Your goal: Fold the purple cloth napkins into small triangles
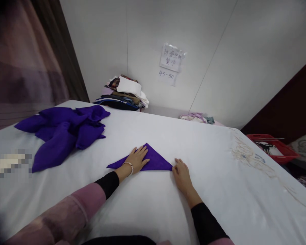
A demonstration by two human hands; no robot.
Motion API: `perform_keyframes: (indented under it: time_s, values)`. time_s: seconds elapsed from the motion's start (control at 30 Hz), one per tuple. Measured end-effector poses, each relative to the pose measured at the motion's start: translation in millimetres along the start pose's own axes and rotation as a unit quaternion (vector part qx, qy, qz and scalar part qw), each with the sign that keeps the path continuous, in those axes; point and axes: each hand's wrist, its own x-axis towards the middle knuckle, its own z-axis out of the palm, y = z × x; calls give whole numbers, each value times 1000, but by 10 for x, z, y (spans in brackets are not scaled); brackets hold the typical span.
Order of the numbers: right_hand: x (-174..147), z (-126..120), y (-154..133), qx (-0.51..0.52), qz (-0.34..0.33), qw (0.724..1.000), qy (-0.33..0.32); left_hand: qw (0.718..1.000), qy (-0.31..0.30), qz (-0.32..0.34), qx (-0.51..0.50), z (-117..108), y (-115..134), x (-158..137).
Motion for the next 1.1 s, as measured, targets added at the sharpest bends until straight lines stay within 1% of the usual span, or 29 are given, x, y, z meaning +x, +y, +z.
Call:
perform_keyframes:
  time_s: [0.07,0.13,0.17,0.23,0.3,0.37,0.4,0.47,0.53,0.6,0.7,0.83,0.93,1.0,1.03,1.1]
  values:
    - [-9,-40,-34,-49,19,999,15,1000,6,1,0,7,-1,-2]
    - [-17,-84,-119,-87,7,995,45,1000,9,1,0,13,2,-1]
    - [-20,-95,-191,-95,-16,994,60,1000,9,1,0,17,4,1]
    - [-26,-73,-404,-91,-88,989,72,1000,11,1,3,28,3,8]
    - [-31,20,-687,-76,-167,982,42,1000,14,3,10,40,-9,18]
    - [-25,166,-979,-62,-239,969,-26,1000,4,14,27,49,-30,27]
    - [-13,245,-1105,-56,-262,962,-56,999,-8,20,40,49,-41,30]
    - [35,381,-1276,-49,-279,954,-94,997,-35,25,63,44,-55,37]
    - [100,465,-1321,-44,-263,958,-110,996,-47,23,77,32,-53,45]
    - [154,491,-1265,-44,-238,963,-117,996,-40,23,81,18,-38,52]
    - [190,446,-1102,-56,-216,967,-123,997,-23,12,70,5,-11,58]
    - [196,308,-865,-72,-201,967,-136,999,-5,-3,47,1,5,66]
    - [184,164,-622,-68,-177,972,-141,999,-8,-8,37,-2,4,71]
    - [160,44,-408,-51,-129,982,-128,999,-11,-10,31,-7,5,73]
    - [144,-22,-291,-36,-93,989,-109,999,-11,-11,29,-11,6,73]
    - [100,-152,-67,5,-14,999,-51,1000,-8,-11,24,-18,9,74]
